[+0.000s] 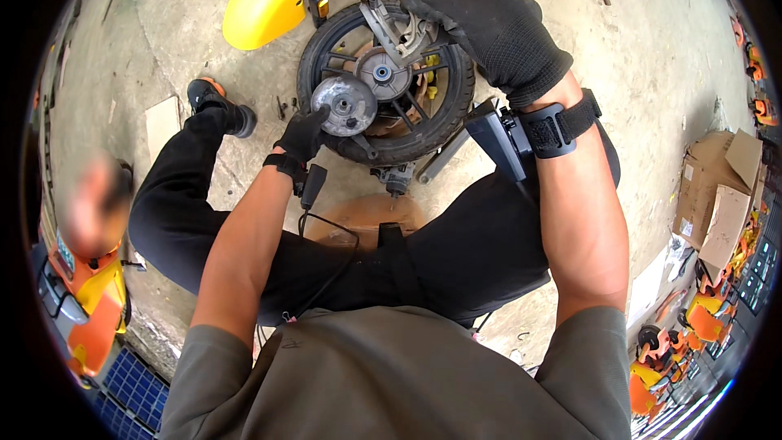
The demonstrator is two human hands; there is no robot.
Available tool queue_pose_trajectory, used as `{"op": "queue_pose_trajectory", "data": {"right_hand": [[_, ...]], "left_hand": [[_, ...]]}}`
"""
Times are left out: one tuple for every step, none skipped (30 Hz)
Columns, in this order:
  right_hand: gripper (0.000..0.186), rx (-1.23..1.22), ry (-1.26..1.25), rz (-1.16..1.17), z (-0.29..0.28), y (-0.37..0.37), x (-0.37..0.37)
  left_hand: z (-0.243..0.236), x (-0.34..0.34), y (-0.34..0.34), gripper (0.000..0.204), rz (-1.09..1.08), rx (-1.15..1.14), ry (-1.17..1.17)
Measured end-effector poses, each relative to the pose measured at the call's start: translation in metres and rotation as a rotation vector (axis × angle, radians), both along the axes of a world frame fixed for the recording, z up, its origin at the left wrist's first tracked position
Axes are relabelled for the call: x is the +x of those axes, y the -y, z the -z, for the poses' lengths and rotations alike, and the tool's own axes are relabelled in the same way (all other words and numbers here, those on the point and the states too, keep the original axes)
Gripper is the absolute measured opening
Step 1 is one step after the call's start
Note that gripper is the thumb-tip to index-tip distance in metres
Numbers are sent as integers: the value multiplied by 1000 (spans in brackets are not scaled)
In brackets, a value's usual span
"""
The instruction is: The person assembles and installs brake shoes onto a brake backing plate, positioning the shoes and springs before placing the entire assembly onto the wheel hub.
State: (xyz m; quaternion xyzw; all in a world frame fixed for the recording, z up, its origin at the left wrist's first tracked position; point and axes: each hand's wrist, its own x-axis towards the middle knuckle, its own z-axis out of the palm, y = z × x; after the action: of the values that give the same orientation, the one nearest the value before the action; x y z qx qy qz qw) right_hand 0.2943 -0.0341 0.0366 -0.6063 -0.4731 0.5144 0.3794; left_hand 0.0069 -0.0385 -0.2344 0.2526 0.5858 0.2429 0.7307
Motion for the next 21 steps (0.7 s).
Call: {"op": "queue_pose_trajectory", "data": {"right_hand": [[42,-45,-82,34,-1,1,-1],[42,-49,-73,30,-3,1,-2],[42,-54,-62,26,-5,1,-3],[42,-56,-61,5,-5,-2,-6],[41,-53,-64,-18,-5,-5,-10],[41,-57,-51,-23,-3,-5,-10],[41,-61,-40,-30,-1,-6,-11],[41,-64,-6,-13,0,-2,-6],[40,-59,17,-7,-2,1,-5],[40,-49,28,-16,-4,2,-6],[40,-42,14,-24,-2,2,-6],[40,-37,0,-32,1,2,-5],[40,-32,-13,-39,3,2,-3],[41,-75,-58,-83,1,1,0],[42,-7,-15,-100,6,-1,1],[42,61,28,-117,13,-3,2],[43,126,66,-135,19,-4,0],[44,68,8,-130,17,-5,-3],[44,9,-51,-127,16,-6,-7],[45,-52,-104,-119,13,-5,-10],[45,-49,-91,-123,14,-4,-9]], "left_hand": [[5,-1,-2,33,57,-34,-49],[15,-8,-5,38,110,-66,-102],[29,-16,-9,44,163,-98,-153],[56,-33,-10,44,277,101,-260],[88,-55,-9,44,391,298,-374],[92,-55,-6,43,443,437,-506],[95,-56,-4,43,482,569,-658],[71,-28,-4,42,460,652,-819],[48,-14,-6,41,422,734,-995],[38,-17,-10,39,436,723,-978],[32,-20,-13,38,447,708,-960],[27,-21,-16,37,459,692,-941],[21,-23,-18,35,403,625,-899],[12,-25,-21,34,343,559,-860],[8,-27,-24,33,282,494,-819],[19,-37,-31,35,237,542,-737],[16,-43,-40,35,298,602,-772],[9,-48,-51,32,431,830,-752],[3,-51,-57,31,441,875,-656],[-7,-50,-64,29,455,919,-549],[-39,-36,-73,30,489,1037,-507]]}}
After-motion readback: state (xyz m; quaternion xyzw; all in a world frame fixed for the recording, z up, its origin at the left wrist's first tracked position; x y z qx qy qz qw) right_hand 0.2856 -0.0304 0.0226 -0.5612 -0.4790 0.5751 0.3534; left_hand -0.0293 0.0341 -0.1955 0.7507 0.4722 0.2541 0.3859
